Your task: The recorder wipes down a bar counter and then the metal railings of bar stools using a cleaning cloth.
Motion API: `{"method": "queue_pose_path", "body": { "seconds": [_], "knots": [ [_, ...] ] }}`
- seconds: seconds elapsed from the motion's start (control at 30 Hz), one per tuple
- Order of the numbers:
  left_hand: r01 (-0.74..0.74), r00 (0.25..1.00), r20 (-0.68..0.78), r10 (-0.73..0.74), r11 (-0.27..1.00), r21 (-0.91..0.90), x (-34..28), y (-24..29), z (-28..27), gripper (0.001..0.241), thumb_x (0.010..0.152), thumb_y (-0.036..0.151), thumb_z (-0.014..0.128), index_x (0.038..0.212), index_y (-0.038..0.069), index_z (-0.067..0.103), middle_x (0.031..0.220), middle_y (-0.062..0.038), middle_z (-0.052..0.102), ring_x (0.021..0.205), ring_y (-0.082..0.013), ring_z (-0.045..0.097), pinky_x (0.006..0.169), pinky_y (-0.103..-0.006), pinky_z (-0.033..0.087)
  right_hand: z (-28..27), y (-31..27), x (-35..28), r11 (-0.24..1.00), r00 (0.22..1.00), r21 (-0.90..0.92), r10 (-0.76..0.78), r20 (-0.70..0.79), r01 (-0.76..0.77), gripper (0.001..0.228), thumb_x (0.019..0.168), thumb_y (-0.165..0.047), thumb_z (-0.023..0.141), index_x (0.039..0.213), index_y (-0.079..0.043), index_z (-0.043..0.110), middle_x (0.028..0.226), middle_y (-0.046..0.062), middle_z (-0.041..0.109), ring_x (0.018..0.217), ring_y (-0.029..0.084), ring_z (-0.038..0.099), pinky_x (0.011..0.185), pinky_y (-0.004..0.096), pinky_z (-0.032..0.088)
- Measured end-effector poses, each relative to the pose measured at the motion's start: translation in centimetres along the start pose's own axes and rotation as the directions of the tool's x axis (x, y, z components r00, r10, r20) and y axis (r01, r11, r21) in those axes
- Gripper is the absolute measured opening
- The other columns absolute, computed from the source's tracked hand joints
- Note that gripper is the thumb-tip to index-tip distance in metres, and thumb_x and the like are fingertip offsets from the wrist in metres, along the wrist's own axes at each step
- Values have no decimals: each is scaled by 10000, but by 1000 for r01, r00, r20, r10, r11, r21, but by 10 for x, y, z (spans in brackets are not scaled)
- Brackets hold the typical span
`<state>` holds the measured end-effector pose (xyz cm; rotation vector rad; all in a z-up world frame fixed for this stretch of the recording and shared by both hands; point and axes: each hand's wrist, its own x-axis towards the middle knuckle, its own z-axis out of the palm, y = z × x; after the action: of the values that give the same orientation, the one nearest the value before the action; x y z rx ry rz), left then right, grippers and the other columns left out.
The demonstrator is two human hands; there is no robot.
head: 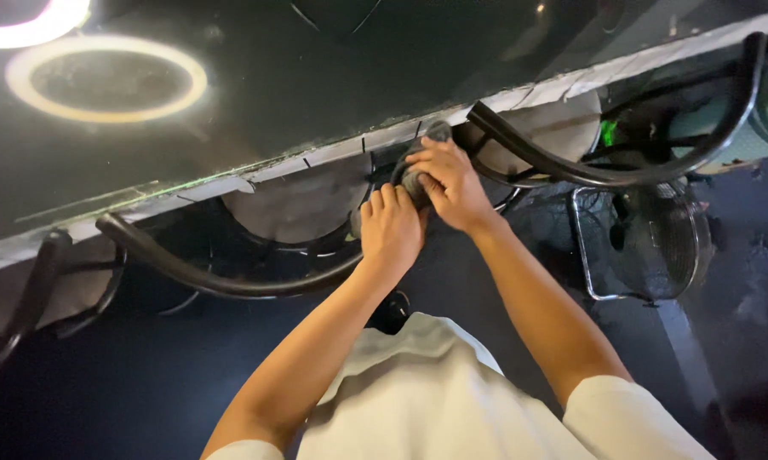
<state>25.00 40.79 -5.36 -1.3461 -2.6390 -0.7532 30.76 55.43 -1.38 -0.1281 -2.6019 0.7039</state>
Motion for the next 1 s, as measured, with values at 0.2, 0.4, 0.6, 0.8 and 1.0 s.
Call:
{"method": "queue_pose_path", "body": {
  "seconds": [0.2, 0.4, 0.6, 0.8, 1.0],
  "knots": [
    [-234, 969, -112, 222, 967, -102, -14, -15, -47, 338, 929, 238, 669, 1184, 18, 653, 1064, -109, 610, 990, -307, 585, 850, -443, 446, 1, -30, -63, 932, 925, 223, 328, -193, -285, 199, 1103, -86, 500, 1204, -40, 666, 1185, 137, 659, 1121, 267, 636, 972, 348, 498],
    [-431, 902, -185, 391, 844, -319, -17, 19, -89, 318, 973, 253, 674, 1218, 50, 659, 1074, -74, 614, 994, -291, 571, 857, -450, 434, -26, -54, -104, 793, 825, 469, 526, -207, -389, 244, 1159, -200, 413, 1213, -44, 593, 1075, 31, 668, 936, 89, 597, 881, 259, 508],
    [-495, 869, -188, 459, 783, -376, 2, 61, -85, 312, 995, 247, 674, 1230, 42, 662, 1080, -69, 614, 994, -282, 574, 854, -431, 437, -81, -48, -113, 851, 811, 376, 491, -318, -368, 230, 1161, -181, 438, 1235, -23, 588, 1070, 45, 640, 925, 95, 545, 865, 254, 479],
    [-668, 744, -311, 591, 649, -366, 62, 120, -112, 356, 1001, 281, 698, 1273, 58, 644, 1168, -65, 611, 1072, -268, 576, 918, -425, 435, -178, -45, -92, 999, 860, -4, 30, -509, -37, 160, 1162, -135, 475, 1254, -46, 571, 1225, 106, 631, 1075, 249, 624, 990, 332, 482],
    [-674, 725, -170, 667, 637, -375, 120, 171, -58, 435, 967, 345, 720, 1314, 96, 634, 1251, -103, 587, 1181, -317, 534, 999, -465, 402, -258, 39, -112, 932, 969, -315, 110, -222, -178, 251, 898, -95, 697, 1145, -113, 656, 1265, 96, 678, 1182, 353, 583, 1069, 462, 391]
  ]
}}
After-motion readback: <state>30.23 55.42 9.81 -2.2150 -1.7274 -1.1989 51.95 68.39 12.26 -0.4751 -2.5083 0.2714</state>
